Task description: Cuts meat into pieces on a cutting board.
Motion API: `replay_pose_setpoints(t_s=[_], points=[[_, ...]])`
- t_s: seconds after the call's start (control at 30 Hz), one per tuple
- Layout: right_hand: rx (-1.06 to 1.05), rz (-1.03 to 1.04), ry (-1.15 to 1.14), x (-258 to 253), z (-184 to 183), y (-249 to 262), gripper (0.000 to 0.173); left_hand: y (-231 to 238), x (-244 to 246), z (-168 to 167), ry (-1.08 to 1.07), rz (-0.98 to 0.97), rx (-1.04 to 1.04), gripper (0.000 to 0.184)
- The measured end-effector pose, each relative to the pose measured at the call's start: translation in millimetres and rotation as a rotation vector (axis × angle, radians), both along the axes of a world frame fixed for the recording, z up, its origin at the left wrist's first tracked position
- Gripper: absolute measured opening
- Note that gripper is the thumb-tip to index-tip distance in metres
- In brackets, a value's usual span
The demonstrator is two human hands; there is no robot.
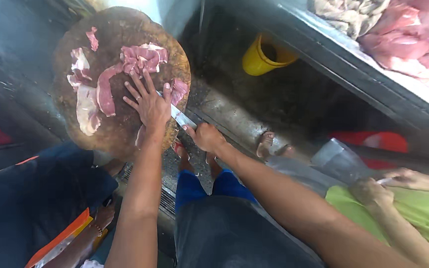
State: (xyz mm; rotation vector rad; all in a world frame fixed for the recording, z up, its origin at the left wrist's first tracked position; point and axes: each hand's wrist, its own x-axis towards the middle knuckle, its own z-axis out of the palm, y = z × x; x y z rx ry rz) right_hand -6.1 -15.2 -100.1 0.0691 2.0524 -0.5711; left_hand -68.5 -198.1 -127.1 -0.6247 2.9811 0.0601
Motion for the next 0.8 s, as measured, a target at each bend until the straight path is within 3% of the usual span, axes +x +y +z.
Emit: replay_pose_setpoints(t_s=[0.1,0.3,0.47,0.57,0.67,0.8], points=[[-0.047,0.013,-0.021,-8.4,2.5,-10.9,0.082,0.8,0.6,1.4,0.007,0.006,-0.001,0.084],[-0.030,0.030,-0.075,24.9,-1.9,13.6,0.075,1.7,0.3,0.2,0.010,-0.024,-0.019,0.087],[-0.011,0.056,-0.059,9.5,0.3,-15.8,0.078,1.4,-0.4,-1.3,0.042,0.001,0.017,0.090],[-0.034,0.108,-0.051,-0.3,4.1,-32.3,0.083,-6.8,10.7,2.7,0.239,0.047,0.168,0.088],[-0.036,0.134,-0.029,-2.8,7.4,-31.0,0.083,-35.4,26.9,18.9,0.498,0.215,0.282,0.078],[-0.013,0.163,-0.035,-3.0,9.3,-28.3,0.082,-40.6,48.8,16.7,0.188,0.206,0.165,0.081]])
